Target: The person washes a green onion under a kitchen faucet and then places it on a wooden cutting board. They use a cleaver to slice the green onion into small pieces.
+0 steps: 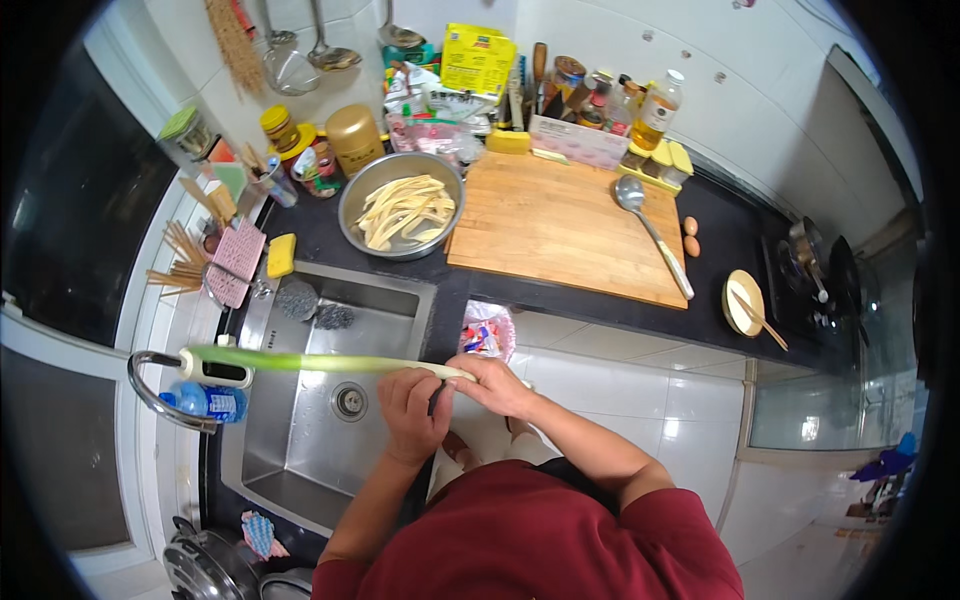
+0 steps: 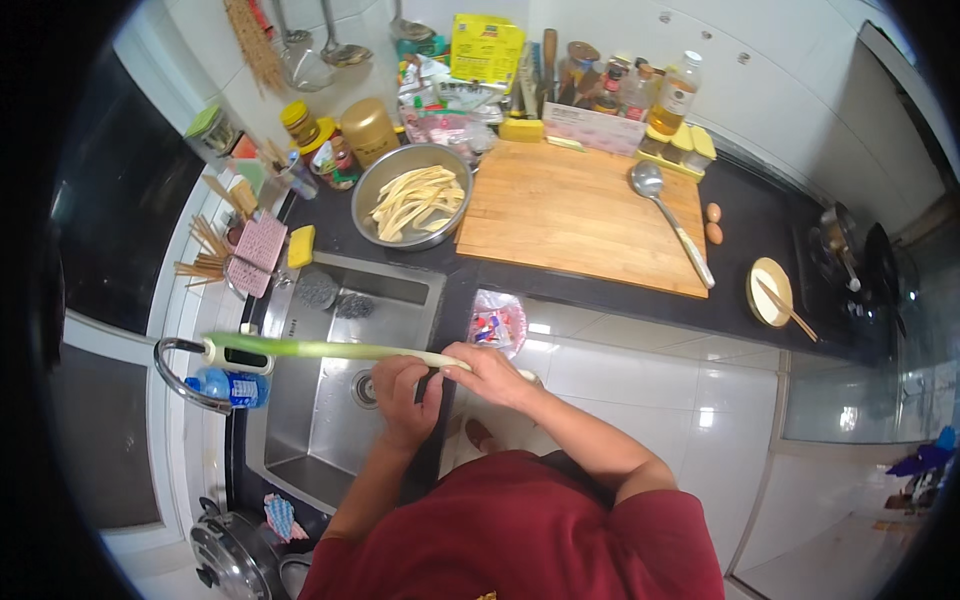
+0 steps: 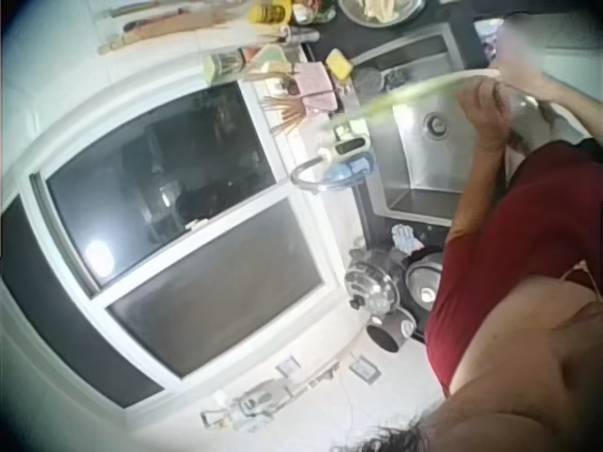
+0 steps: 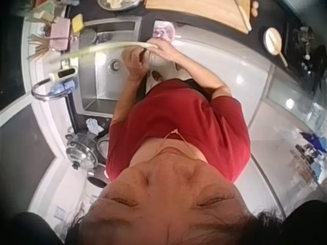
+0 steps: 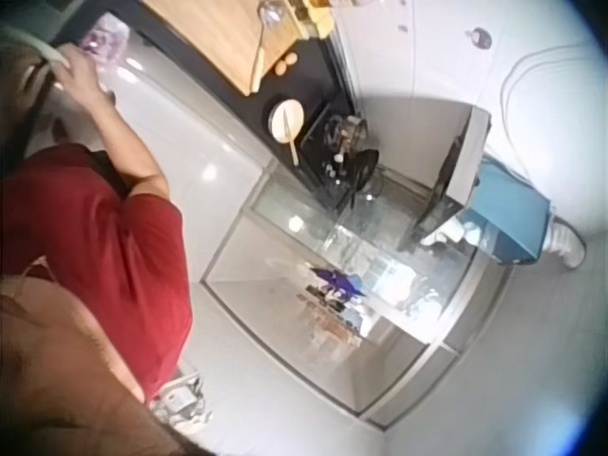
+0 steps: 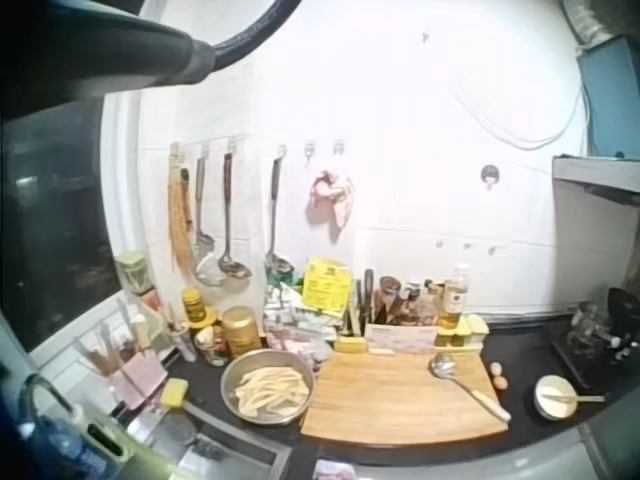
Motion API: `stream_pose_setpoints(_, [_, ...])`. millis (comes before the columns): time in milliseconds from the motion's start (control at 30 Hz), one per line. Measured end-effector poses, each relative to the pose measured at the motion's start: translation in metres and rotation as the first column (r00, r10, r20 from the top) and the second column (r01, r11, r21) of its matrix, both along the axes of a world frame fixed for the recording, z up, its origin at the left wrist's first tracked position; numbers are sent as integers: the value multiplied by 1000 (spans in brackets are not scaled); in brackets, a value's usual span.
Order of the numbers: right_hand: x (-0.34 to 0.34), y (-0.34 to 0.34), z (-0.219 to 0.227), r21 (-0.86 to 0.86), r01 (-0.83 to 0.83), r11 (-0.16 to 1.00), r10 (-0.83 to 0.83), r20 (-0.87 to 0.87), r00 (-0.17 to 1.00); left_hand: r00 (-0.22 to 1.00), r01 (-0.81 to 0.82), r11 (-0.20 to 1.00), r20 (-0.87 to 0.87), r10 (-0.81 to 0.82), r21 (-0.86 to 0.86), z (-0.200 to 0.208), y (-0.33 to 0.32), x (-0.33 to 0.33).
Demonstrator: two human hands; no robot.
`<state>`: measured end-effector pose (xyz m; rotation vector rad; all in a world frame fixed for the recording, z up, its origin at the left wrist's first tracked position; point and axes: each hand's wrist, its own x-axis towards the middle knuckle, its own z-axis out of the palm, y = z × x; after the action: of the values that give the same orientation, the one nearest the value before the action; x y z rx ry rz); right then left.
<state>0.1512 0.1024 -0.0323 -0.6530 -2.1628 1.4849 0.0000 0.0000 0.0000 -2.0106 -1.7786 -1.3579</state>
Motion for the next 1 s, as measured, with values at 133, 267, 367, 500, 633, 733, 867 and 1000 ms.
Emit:
stream_pose_setpoints(133, [13,6,0,-232,133,963,-160,-102,982,954,-14,998,298,34,-68,-9,13,32])
stream_pose_setpoints(267, [22,27,-2,-431,116,895,-192,-138,972,869,76,974,493,39,-211,-3,50,53])
stream_pose_setpoints(367, [31,55,-10,-411,9,911,-133,-275,952,593,228,934,800,90,-274,-11,89,74])
stream_pose_setpoints(500, [61,104,-20,-148,13,989,-56,-287,956,386,194,953,911,143,-232,-12,136,103])
stream_pose_setpoints(633, [120,166,-28,283,154,947,-122,-130,984,405,167,936,887,220,-309,-43,167,106])
stream_pose_setpoints(733, [163,227,-5,462,152,874,-176,8,984,520,60,887,773,363,-457,-36,176,115])
stream_pose_setpoints(867, [172,324,32,689,273,672,-376,-1,927,762,-164,849,482,432,-502,-41,176,123])
stream_pose_setpoints(1000, [146,387,103,851,363,379,-399,-204,894,862,-147,761,295,412,-632,-63,165,118])
